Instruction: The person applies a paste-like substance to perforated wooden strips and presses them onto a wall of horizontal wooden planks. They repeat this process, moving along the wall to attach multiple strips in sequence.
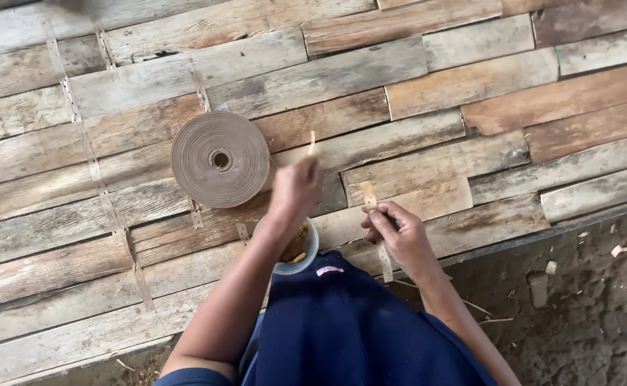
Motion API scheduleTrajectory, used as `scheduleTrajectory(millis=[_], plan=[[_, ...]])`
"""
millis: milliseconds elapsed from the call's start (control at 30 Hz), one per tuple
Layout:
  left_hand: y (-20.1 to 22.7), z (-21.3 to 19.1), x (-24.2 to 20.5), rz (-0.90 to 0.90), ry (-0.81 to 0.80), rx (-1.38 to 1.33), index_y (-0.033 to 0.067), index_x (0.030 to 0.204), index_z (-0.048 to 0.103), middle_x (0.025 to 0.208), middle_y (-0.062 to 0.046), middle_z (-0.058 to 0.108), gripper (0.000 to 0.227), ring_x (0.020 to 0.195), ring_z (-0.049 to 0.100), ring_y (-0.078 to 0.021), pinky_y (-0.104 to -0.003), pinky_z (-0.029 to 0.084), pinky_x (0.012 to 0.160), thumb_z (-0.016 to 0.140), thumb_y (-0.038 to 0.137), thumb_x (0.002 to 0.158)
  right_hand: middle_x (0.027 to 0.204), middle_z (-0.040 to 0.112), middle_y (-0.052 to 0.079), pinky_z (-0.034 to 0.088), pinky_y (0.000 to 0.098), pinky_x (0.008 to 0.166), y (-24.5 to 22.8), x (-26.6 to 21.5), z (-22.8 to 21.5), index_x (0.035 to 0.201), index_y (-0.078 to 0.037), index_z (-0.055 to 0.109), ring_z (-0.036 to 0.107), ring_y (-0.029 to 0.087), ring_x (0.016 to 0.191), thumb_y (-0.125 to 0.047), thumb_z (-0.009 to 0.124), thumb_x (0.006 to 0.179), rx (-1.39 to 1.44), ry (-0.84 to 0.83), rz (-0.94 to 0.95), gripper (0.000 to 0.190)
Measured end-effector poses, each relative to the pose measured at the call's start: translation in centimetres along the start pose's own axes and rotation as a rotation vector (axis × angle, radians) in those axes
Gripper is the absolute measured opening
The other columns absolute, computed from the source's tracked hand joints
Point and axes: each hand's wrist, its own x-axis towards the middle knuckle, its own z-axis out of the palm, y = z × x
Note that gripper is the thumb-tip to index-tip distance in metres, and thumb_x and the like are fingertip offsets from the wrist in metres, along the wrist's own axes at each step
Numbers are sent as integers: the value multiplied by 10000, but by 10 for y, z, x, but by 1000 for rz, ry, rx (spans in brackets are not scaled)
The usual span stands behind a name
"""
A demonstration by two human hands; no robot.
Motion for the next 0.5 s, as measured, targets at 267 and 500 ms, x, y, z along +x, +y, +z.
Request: scheduleTrajectory(millis=[267,500], plan=[[8,69,-4,-508,-216,-1180,23,1388,565,944,-106,723,543,775,731,-188,-328,648,651,757,144,895,715,702,190,605,338,478,25,7,6,889,19,693,713,235,567,-127,630,1006,92,-39,244,197],[-2,73,35,-311,-47,-965,-23,1300,598,919,-55,602,580,808,628,-151,-241,581,567,783,20,751,687,651,220,617,402,464,74,27,12,992,66,700,714,312,591,-135,697,966,134,-16,399,204]])
